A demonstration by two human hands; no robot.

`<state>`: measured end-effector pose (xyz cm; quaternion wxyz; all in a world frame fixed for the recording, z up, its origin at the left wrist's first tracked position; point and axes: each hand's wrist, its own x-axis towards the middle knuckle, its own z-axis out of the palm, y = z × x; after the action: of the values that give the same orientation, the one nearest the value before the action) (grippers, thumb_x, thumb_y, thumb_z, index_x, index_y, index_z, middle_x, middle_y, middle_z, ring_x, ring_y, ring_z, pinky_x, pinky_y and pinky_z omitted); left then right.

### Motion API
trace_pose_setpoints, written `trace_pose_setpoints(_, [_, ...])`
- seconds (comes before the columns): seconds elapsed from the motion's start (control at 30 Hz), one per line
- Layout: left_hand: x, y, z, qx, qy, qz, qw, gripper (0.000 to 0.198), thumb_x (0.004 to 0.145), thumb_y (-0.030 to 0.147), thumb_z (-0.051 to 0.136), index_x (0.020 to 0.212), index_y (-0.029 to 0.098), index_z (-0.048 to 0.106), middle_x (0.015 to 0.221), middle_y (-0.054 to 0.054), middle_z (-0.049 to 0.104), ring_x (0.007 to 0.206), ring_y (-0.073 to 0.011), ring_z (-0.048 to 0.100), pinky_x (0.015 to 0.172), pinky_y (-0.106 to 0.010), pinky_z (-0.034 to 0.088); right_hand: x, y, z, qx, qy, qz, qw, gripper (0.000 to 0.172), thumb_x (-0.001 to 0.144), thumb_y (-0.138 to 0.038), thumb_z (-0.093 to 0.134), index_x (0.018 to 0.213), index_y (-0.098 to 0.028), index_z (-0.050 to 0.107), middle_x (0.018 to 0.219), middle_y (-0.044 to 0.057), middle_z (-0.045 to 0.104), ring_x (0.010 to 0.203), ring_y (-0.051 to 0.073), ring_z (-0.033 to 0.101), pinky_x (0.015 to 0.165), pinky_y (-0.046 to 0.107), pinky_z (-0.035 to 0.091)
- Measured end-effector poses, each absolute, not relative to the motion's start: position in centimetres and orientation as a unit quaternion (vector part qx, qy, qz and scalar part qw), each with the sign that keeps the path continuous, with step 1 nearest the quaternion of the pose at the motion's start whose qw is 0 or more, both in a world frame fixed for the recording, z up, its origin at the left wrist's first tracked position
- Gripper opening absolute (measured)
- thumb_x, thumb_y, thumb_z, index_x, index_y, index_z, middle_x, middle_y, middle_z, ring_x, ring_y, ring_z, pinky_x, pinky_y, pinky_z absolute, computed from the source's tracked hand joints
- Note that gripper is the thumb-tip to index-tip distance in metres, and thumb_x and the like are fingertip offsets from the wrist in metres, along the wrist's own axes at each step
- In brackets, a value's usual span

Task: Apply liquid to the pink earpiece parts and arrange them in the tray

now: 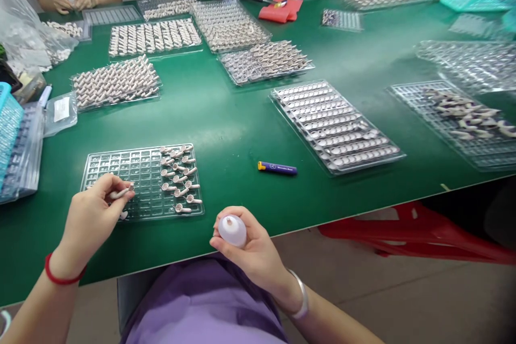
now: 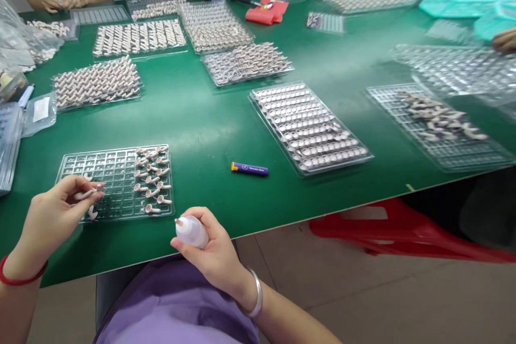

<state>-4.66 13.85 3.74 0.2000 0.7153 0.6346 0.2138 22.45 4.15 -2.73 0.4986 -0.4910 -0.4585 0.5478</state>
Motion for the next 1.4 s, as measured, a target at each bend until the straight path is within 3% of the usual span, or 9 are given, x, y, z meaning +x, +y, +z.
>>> trace_pose_setpoints(0.33, [-4.2, 13.8, 2.8, 0.789, 0.557, 0.224, 0.13, 0.011, 0.089, 0.029, 0.053, 0.08, 0.025, 0.057, 0.119, -0.003, 0.07, 0.089, -0.0219, 0.072, 0.072, -0.032, 0.054, 22.5, 4.1, -2.8, -0.491, -0.453, 0.551, 0.5, 0.028, 0.079, -0.031, 0.076, 0.097, -0.025, 0.056, 0.086, 0.0, 0.056, 0.069, 0.013, 0.054, 0.061, 0.024, 0.049])
trace_pose_setpoints(0.47, [-3.6, 13.2, 3.0, 0.819, 0.5, 0.266, 0.088, 0.014, 0.09, 0.025, 0.054, 0.077, 0.023, 0.058, 0.102, -0.003, 0.074, 0.091, -0.0208, 0.069, 0.08, -0.034, 0.053, 22.3, 4.1, -2.4, -0.492, -0.452, 0.554, 0.496, 0.027, 0.079, -0.03, 0.076, 0.097, -0.024, 0.056, 0.083, -0.001, 0.056, 0.068, 0.013, 0.054, 0.06, 0.024, 0.048])
trace_pose_setpoints(0.6, [-2.2, 12.1, 3.2, 0.833, 0.471, 0.276, 0.088, 0.011, 0.087, 0.019, 0.06, 0.077, 0.021, 0.061, 0.086, 0.0, 0.069, 0.074, -0.0132, 0.067, 0.068, -0.023, 0.053, 21.0, 4.7, -1.3, -0.473, -0.463, 0.551, 0.508, 0.028, 0.078, -0.027, 0.075, 0.097, -0.025, 0.056, 0.083, -0.001, 0.058, 0.068, 0.013, 0.056, 0.061, 0.025, 0.048])
trace_pose_setpoints(0.67, [-1.3, 11.3, 3.2, 0.83, 0.47, 0.279, 0.111, 0.003, 0.085, 0.019, 0.063, 0.087, 0.021, 0.063, 0.086, 0.0, 0.065, 0.065, -0.0092, 0.063, 0.062, -0.019, 0.052, 20.0, 5.2, -0.7, -0.469, -0.482, 0.524, 0.523, 0.028, 0.077, -0.026, 0.075, 0.097, -0.024, 0.056, 0.086, 0.0, 0.06, 0.071, 0.014, 0.058, 0.064, 0.026, 0.049])
trace_pose_setpoints(0.8, [0.4, 9.6, 3.2, 0.818, 0.466, 0.286, 0.177, 0.029, 0.083, 0.011, 0.056, 0.11, 0.022, 0.056, 0.088, 0.002, 0.059, 0.06, -0.0054, 0.061, 0.058, -0.014, 0.053, 18.1, 6.3, 0.0, -0.438, -0.539, 0.492, 0.525, 0.028, 0.077, -0.025, 0.074, 0.1, -0.023, 0.057, 0.094, 0.003, 0.065, 0.082, 0.017, 0.062, 0.074, 0.029, 0.051])
trace_pose_setpoints(0.9, [1.1, 8.5, 3.1, 0.813, 0.462, 0.29, 0.205, 0.037, 0.08, 0.006, 0.052, 0.112, 0.024, 0.052, 0.092, 0.002, 0.059, 0.064, -0.0062, 0.064, 0.057, -0.014, 0.054, 17.4, 6.5, -0.2, -0.416, -0.545, 0.504, 0.526, 0.029, 0.075, -0.023, 0.073, 0.099, -0.022, 0.057, 0.092, 0.002, 0.065, 0.078, 0.016, 0.062, 0.071, 0.027, 0.051])
trace_pose_setpoints(1.2, [0.0, 6.5, 3.6, 0.809, 0.435, 0.282, 0.275, 0.018, 0.087, 0.02, 0.064, 0.105, 0.024, 0.061, 0.092, 0.002, 0.071, 0.075, -0.0092, 0.069, 0.07, -0.014, 0.057, 17.8, 5.5, -0.7, -0.404, -0.501, 0.566, 0.515, 0.03, 0.076, -0.025, 0.074, 0.097, -0.022, 0.053, 0.082, -0.001, 0.059, 0.066, 0.011, 0.055, 0.059, 0.022, 0.046])
trace_pose_setpoints(1.3, [-0.5, 5.7, 3.0, 0.817, 0.431, 0.298, 0.241, 0.018, 0.091, 0.016, 0.058, 0.107, 0.022, 0.064, 0.096, 0.0, 0.072, 0.082, -0.0106, 0.07, 0.074, -0.015, 0.056, 18.2, 5.3, -0.6, -0.407, -0.516, 0.565, 0.499, 0.032, 0.077, -0.03, 0.075, 0.098, -0.022, 0.052, 0.084, -0.001, 0.058, 0.067, 0.011, 0.054, 0.061, 0.022, 0.047])
trace_pose_setpoints(1.4, [-1.1, 4.8, 1.7, 0.825, 0.443, 0.327, 0.13, 0.021, 0.089, 0.009, 0.059, 0.108, 0.017, 0.065, 0.097, -0.005, 0.071, 0.086, -0.0142, 0.069, 0.079, -0.022, 0.056, 19.1, 4.9, -0.7, -0.409, -0.547, 0.567, 0.46, 0.037, 0.081, -0.031, 0.072, 0.11, -0.023, 0.049, 0.093, 0.001, 0.057, 0.072, 0.012, 0.055, 0.063, 0.021, 0.049])
